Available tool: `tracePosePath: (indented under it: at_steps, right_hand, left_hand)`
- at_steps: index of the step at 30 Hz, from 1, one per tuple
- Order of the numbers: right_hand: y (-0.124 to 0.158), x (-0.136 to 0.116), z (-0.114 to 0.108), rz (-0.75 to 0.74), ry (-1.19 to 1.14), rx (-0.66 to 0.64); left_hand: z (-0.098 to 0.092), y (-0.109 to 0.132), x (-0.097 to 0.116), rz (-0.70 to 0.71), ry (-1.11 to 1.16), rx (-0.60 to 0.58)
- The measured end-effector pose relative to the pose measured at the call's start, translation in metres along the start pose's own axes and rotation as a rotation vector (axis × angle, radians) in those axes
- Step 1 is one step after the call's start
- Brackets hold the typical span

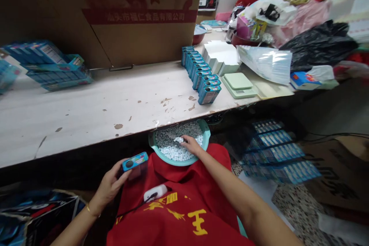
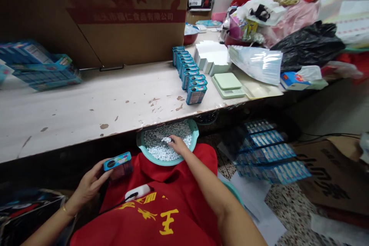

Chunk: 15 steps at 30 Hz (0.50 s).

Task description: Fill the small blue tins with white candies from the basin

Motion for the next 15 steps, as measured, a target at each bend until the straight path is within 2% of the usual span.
tracePosePath:
  at_steps: [4,8,11,15]
  right_hand:
    - [0.018,-0.016,-0.041,-0.087,-0.061,0.011]
    - [0.025,-0.052,-0.082,-0.172,-0.046,-0.044]
    - [0.022,-0.077,-0.101,-0.214,0.011,-0.120]
    - [0.015,-0.097,-0.111,-0.227,0.201,-0.200]
  left_hand:
    - [0.025,-0.022,0.048,0.054,0.187,0.013]
    - [0.050,-0.052,0.085,0.128,0.201,-0.007]
    - [0.066,-0.067,0.099,0.203,0.149,-0.021]
    - [0.083,-0.080,0.102,0.284,0.034,-0.005]
Point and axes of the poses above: each hand's wrist, its own y-axis away from the middle knuckle, its own z-axis out of the palm, x = y × z, the point moved 1 cm from there along -y, towards the middle knuckle, and after that the axes turned 10 degrees about -z, right-handed, at the moved point
